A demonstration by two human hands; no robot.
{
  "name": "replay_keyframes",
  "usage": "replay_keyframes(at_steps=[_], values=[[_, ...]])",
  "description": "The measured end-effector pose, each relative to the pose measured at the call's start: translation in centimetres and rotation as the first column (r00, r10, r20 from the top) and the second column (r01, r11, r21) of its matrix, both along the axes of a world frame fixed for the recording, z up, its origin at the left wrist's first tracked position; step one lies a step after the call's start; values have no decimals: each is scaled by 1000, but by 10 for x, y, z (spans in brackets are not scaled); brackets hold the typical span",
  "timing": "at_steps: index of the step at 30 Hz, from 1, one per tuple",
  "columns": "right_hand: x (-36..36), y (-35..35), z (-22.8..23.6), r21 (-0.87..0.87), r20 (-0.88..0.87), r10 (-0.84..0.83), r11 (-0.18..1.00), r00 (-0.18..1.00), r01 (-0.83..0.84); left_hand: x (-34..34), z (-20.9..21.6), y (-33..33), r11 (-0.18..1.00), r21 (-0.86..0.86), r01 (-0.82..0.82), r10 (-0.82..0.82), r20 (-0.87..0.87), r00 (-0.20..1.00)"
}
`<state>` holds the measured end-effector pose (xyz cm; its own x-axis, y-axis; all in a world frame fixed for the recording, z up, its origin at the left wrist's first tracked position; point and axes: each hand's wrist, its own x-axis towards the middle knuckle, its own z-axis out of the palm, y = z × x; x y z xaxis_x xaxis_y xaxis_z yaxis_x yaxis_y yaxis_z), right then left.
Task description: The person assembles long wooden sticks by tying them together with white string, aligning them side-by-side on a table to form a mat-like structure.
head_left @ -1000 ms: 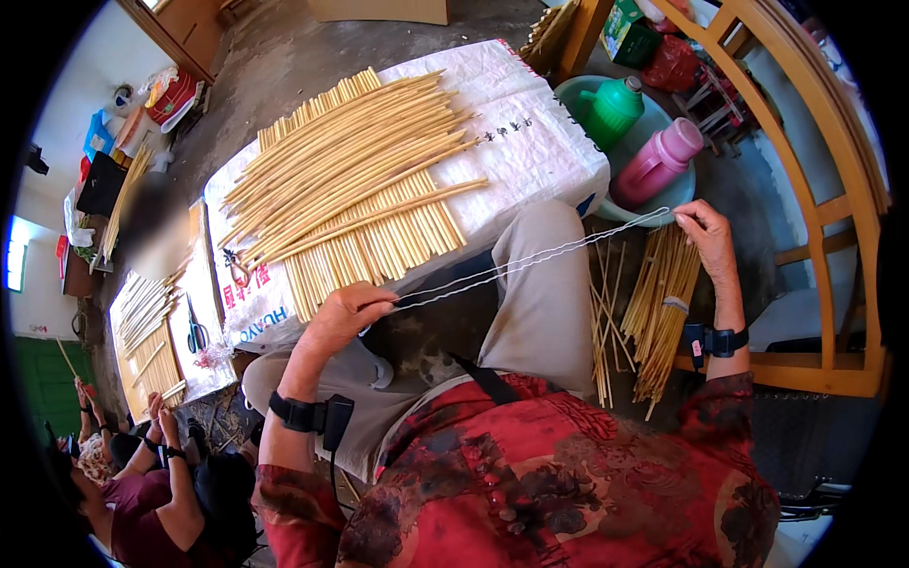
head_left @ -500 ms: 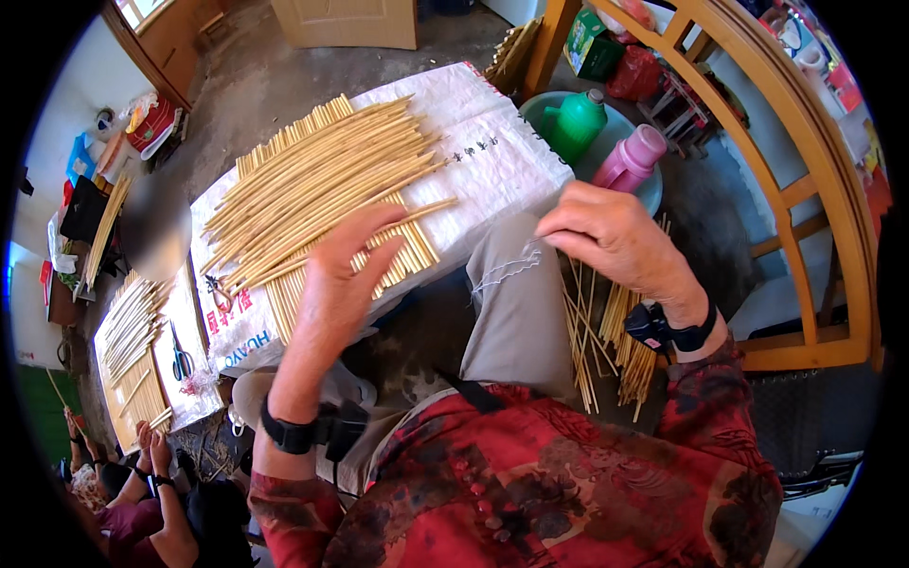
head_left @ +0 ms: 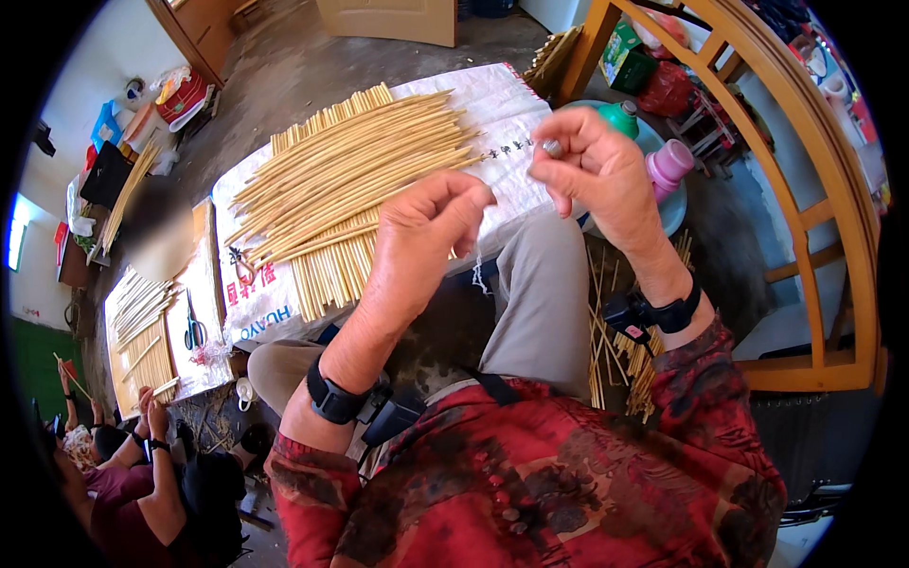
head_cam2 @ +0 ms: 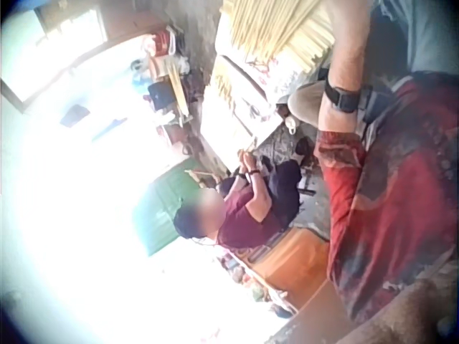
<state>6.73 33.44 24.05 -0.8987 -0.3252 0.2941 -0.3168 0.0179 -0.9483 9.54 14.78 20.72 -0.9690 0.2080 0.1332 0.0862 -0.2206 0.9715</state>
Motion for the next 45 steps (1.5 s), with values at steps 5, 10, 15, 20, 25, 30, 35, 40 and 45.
replay_keyframes(at_steps=[5,10,15,20,25,30,35,40,45], values=[[7,-27,-16,-141,69,104,986,992,-93,1,2,-2,992,118,37,-37,4,999],[1,-28,-16,-260,21,34,965,999,-27,1,-3,-9,989,46,142,-143,7,990],[-22,24,15,-529,95,-104,837,990,139,7,-57,-39,966,-115,233,-220,116,969],[-57,123,2,-699,142,45,712,989,68,22,-126,-68,939,-149,310,-250,324,913],[-73,204,-30,-733,216,-73,647,974,211,34,-157,-76,928,-66,367,-307,424,852],[-73,237,-42,-672,263,-252,645,931,365,42,-165,-79,912,-3,411,-360,478,801],[-72,246,-47,-635,277,-313,650,909,417,46,-170,-80,910,81,407,-389,509,768],[-72,254,-51,-628,295,-316,647,902,432,45,-172,-76,916,94,389,-376,534,757],[-67,237,-43,-614,262,-236,707,936,350,38,-176,-62,891,-237,388,-238,483,842]])
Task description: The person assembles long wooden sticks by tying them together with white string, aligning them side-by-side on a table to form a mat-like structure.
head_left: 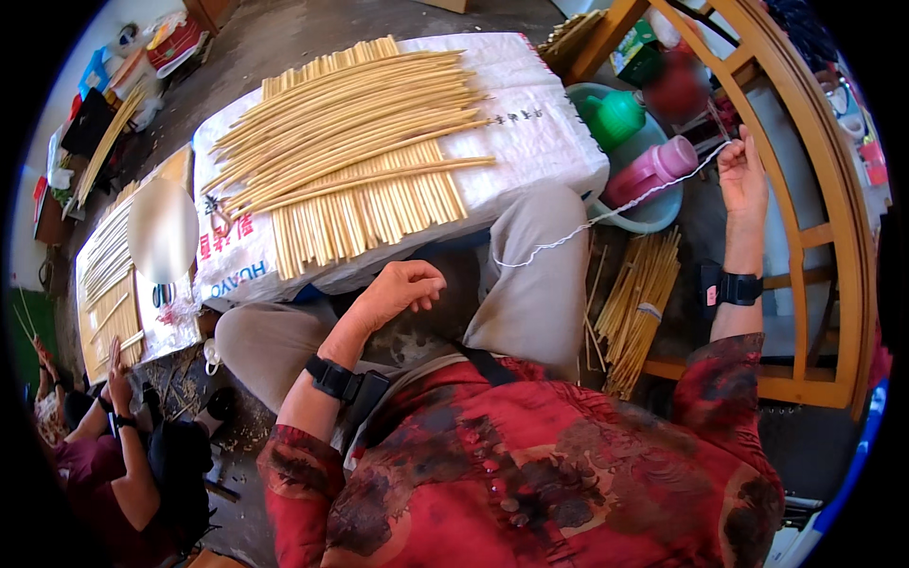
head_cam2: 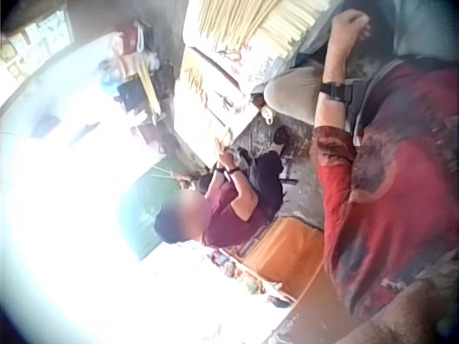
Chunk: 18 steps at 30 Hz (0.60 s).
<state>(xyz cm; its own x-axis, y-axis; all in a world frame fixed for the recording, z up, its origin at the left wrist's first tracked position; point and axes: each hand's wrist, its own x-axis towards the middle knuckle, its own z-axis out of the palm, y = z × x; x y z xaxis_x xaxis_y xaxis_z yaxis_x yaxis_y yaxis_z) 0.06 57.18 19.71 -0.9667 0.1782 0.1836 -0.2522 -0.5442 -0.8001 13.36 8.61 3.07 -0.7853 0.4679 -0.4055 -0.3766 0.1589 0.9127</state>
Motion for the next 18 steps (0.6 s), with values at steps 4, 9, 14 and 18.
replay_keyframes(at_steps=[4,9,14,18], values=[[12,-11,19,60,-18,-30,998,999,31,-12,3,29,999,6,-43,43,-195,980],[18,1,21,65,-35,-89,994,995,92,-16,4,75,999,-35,-40,19,-462,886],[25,16,18,62,-33,-91,994,995,93,-19,-11,86,991,-130,-32,-62,-658,750],[25,25,12,26,6,-132,991,991,131,-18,-1,70,995,-103,-17,-39,-522,852]])
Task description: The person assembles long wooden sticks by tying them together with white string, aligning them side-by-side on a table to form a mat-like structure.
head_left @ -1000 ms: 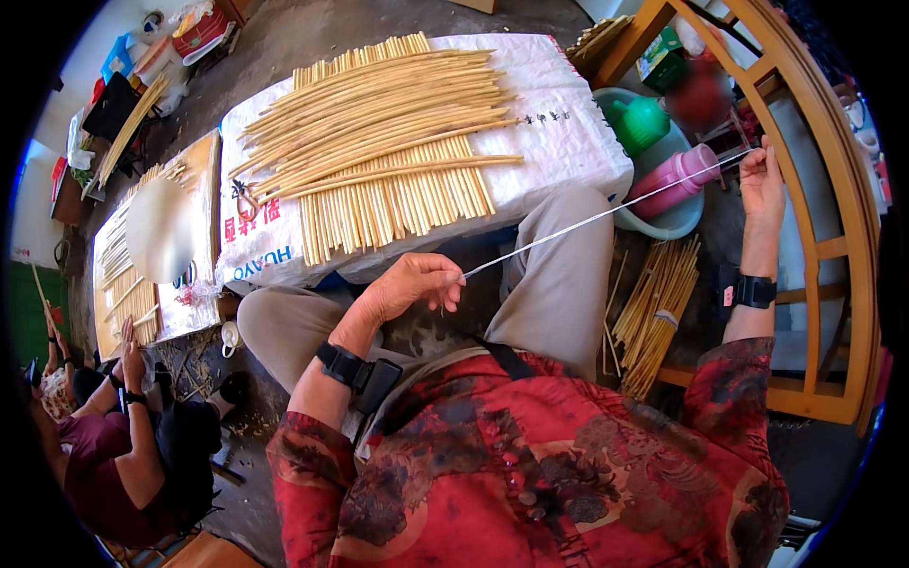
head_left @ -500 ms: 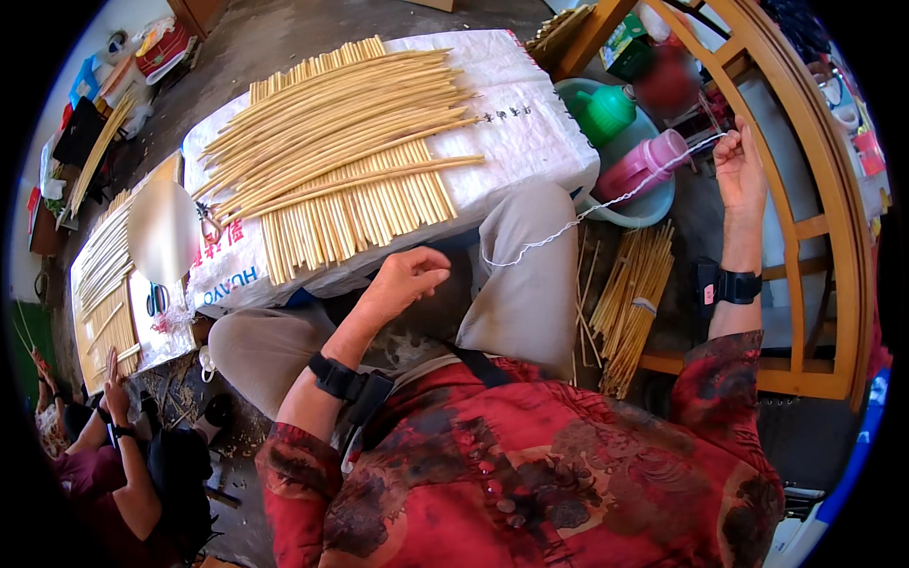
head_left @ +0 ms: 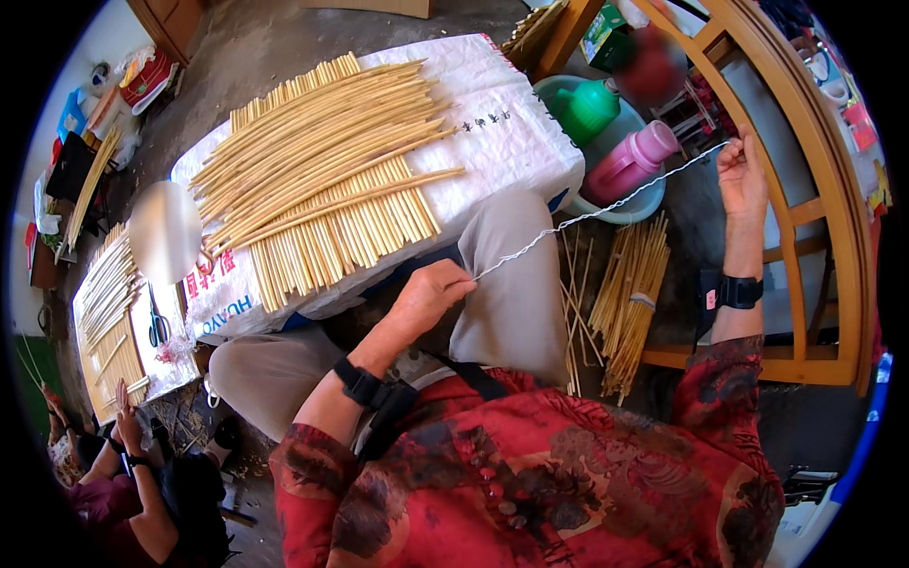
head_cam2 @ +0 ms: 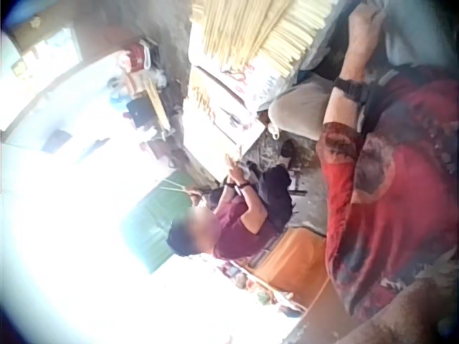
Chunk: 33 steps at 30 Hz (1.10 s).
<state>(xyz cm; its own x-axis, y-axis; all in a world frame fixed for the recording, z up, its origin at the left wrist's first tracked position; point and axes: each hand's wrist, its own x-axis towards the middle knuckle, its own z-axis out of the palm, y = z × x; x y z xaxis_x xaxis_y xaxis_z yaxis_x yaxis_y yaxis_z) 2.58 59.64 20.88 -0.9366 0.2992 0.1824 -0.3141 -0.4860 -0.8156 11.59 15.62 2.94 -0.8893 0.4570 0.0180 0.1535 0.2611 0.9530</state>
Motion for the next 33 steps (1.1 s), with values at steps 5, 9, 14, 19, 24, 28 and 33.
replay_keyframes(at_steps=[5,9,14,19,24,28,33], values=[[0,6,-11,-31,45,-74,997,996,75,9,13,-43,997,-21,-69,70,99,993],[-1,9,-22,-42,35,-49,998,998,50,17,16,-77,982,-150,-119,120,-2,993],[-3,1,-27,-35,65,-56,998,996,58,24,17,-97,949,-292,-116,91,-99,991],[-6,0,-27,-31,69,-67,997,995,69,29,4,-104,886,-455,-84,-6,-191,981],[-3,13,-18,-60,47,-87,994,995,89,36,-10,-120,761,-649,-21,-107,-156,982],[4,11,-14,-78,51,-80,993,996,83,36,-24,-128,712,-702,25,-139,-106,985],[8,0,-6,-50,53,-72,996,996,75,34,-35,-135,734,-677,50,-91,-24,996]])
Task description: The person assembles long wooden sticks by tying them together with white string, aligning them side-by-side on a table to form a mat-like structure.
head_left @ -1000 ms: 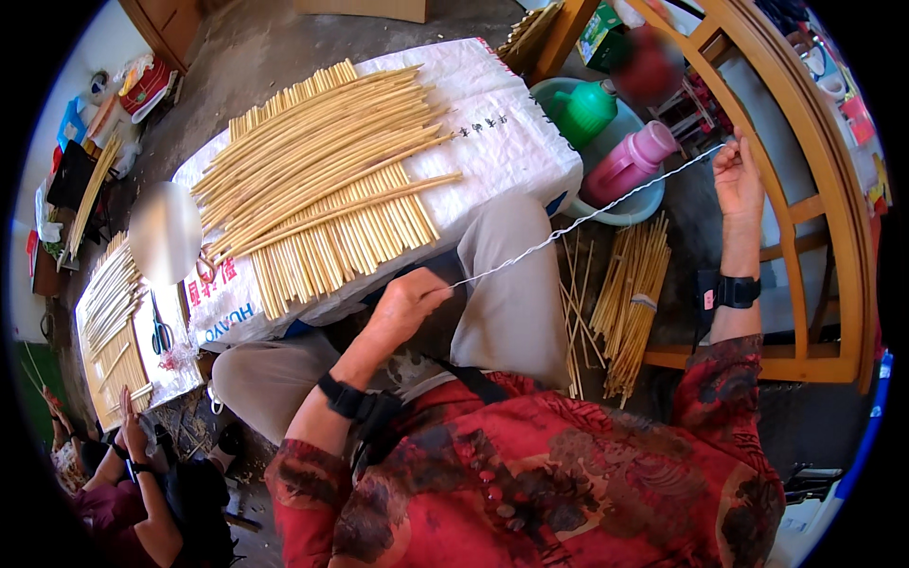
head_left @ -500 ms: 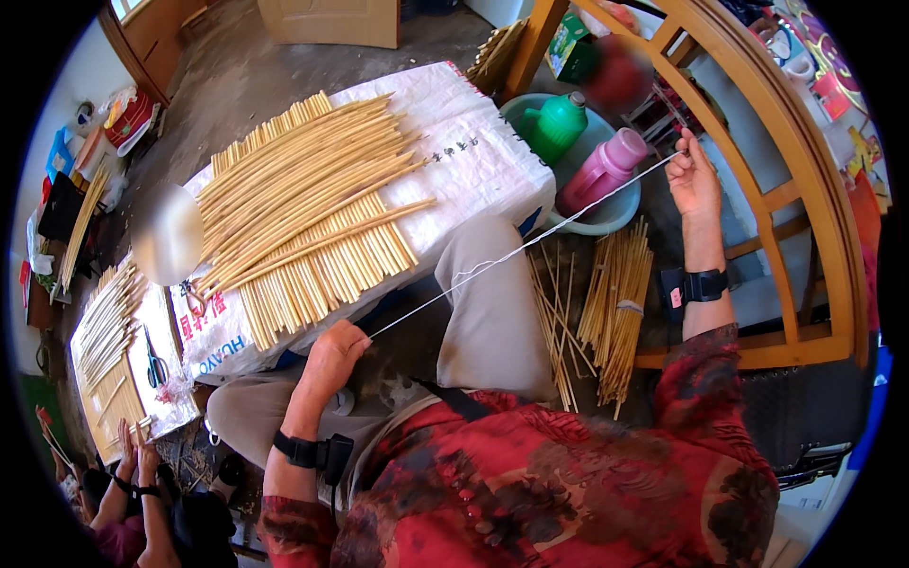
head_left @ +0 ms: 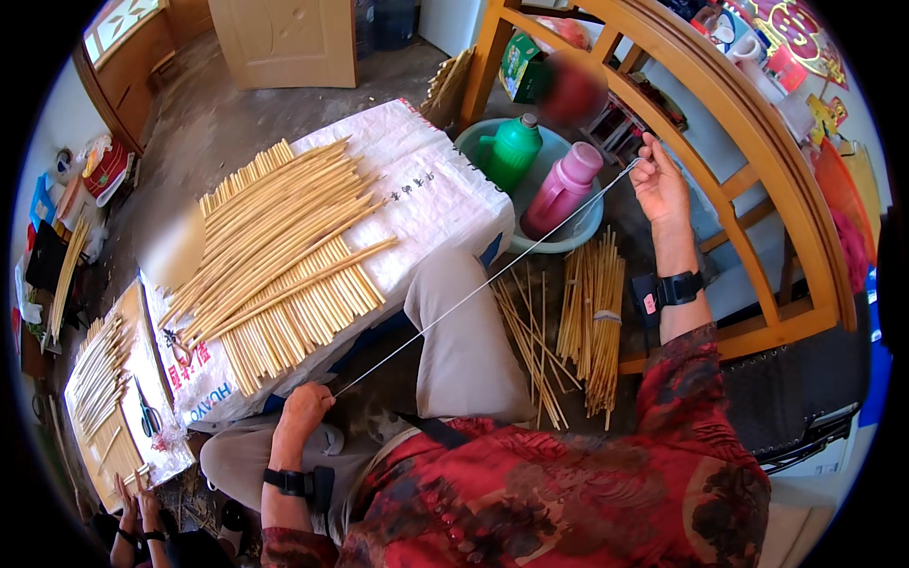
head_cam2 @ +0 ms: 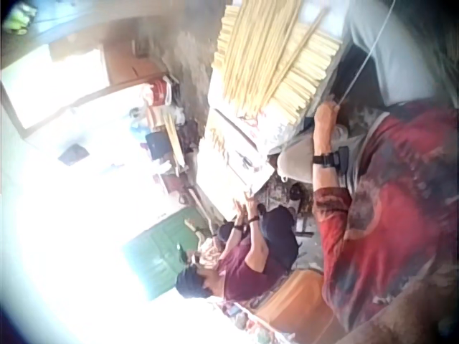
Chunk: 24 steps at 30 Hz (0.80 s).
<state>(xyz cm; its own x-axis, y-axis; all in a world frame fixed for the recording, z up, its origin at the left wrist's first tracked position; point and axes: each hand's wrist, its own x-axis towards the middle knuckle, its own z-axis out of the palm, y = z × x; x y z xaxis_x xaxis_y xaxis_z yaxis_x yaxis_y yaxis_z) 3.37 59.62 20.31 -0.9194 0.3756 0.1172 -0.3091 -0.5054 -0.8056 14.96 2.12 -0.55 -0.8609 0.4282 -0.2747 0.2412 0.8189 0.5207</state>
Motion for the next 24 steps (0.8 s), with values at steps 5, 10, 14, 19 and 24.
replay_keyframes(at_steps=[5,10,14,19,24], values=[[-3,-11,14,13,-37,60,998,998,-59,1,-12,-8,999,-45,-13,16,66,998],[-1,-20,33,11,-87,136,991,987,-135,-7,-3,5,996,-75,55,-49,73,996],[8,-70,68,141,-143,263,960,954,-243,-5,13,-2,986,-164,-31,54,140,989],[15,-159,77,301,-88,483,846,871,-439,-18,90,7,965,7,-261,258,-177,950],[34,-270,61,355,151,771,542,618,-762,-30,207,79,557,829,-49,328,-166,930]])
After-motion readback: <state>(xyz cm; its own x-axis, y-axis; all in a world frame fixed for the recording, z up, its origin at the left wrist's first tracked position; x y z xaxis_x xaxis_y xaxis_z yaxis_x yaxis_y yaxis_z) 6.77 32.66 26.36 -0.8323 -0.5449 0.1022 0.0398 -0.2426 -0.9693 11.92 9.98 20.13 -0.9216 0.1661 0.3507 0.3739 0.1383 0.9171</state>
